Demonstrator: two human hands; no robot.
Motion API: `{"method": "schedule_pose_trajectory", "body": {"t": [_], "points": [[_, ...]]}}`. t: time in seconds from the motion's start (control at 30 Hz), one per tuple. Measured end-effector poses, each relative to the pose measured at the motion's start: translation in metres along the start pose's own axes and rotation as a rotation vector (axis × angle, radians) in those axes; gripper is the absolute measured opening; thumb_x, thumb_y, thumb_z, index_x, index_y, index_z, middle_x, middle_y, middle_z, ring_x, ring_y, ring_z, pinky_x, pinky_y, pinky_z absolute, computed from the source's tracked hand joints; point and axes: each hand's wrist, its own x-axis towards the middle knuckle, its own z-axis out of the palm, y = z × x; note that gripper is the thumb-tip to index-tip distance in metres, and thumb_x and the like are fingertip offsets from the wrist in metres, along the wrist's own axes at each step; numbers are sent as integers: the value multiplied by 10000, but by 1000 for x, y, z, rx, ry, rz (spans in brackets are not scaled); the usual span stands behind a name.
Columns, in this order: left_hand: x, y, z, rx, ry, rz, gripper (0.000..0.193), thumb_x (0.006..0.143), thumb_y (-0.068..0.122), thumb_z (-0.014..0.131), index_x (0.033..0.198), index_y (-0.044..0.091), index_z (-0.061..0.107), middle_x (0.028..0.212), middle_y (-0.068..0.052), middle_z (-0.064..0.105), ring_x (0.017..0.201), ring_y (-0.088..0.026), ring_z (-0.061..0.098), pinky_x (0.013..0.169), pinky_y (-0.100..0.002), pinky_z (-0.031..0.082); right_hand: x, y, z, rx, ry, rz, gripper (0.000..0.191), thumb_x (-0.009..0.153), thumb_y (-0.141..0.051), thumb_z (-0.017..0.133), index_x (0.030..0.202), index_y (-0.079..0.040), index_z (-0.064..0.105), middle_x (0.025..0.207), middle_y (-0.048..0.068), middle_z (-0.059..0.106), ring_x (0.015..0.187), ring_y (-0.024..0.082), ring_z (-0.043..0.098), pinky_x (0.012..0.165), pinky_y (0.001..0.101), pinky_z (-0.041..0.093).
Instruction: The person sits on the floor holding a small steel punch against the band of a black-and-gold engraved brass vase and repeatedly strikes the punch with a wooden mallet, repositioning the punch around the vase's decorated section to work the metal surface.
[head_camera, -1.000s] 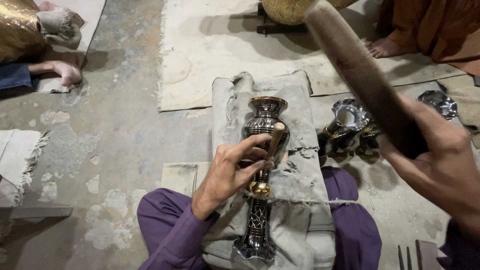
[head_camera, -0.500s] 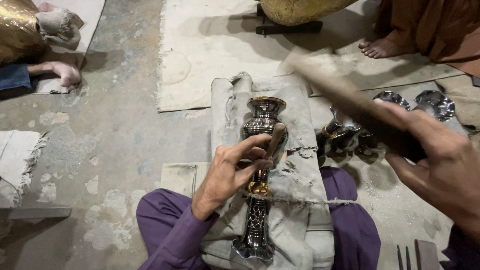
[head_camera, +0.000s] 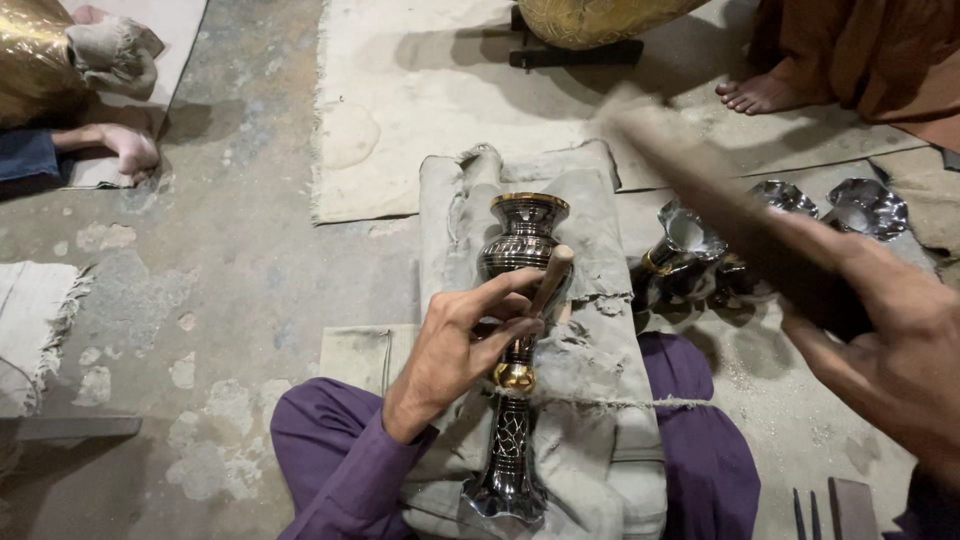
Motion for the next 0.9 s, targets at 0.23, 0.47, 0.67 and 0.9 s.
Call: {"method": "schedule_pose_trajectory", "body": {"t": [0.23,0.47,0.67,0.9], "points": [[0,1,1,6,-2,-1,512,913,-12,720,1398,114,614,1044,-134,810,949,-200,816,810,-317,667,-5,2,3,-95,-1,-73,750,778,-25,733,1497,-141,551,1162,202,733,894,286,762,787,378,647],[0,2,2,4,4,17,523,904,-32,709,1401,101,612,1064,-135,804,979,-203,810,832,-316,669,-10,0,1,-143,-102,126,739,853,-63,749,1554,-152,531,1027,169,752,741,241,733,659,343,646],[1,2,3,26,8,32,525,910,-23,712,1404,124,609,1066,-125,809,967,-197,817,826,-316,674,-9,-9,-4,-113,-137,136,807,804,-64,782,1560,-204,536,1049,124,758,758,216,761,720,339,649],[1,-1,3,29,9,40,554,898,-22,716,1410,160,611,1078,-120,805,970,-198,813,847,-328,682,-11,-2,2,-102,-17,-22,694,776,-2,729,1441,-130,576,1084,176,747,810,243,754,728,346,646]]}}
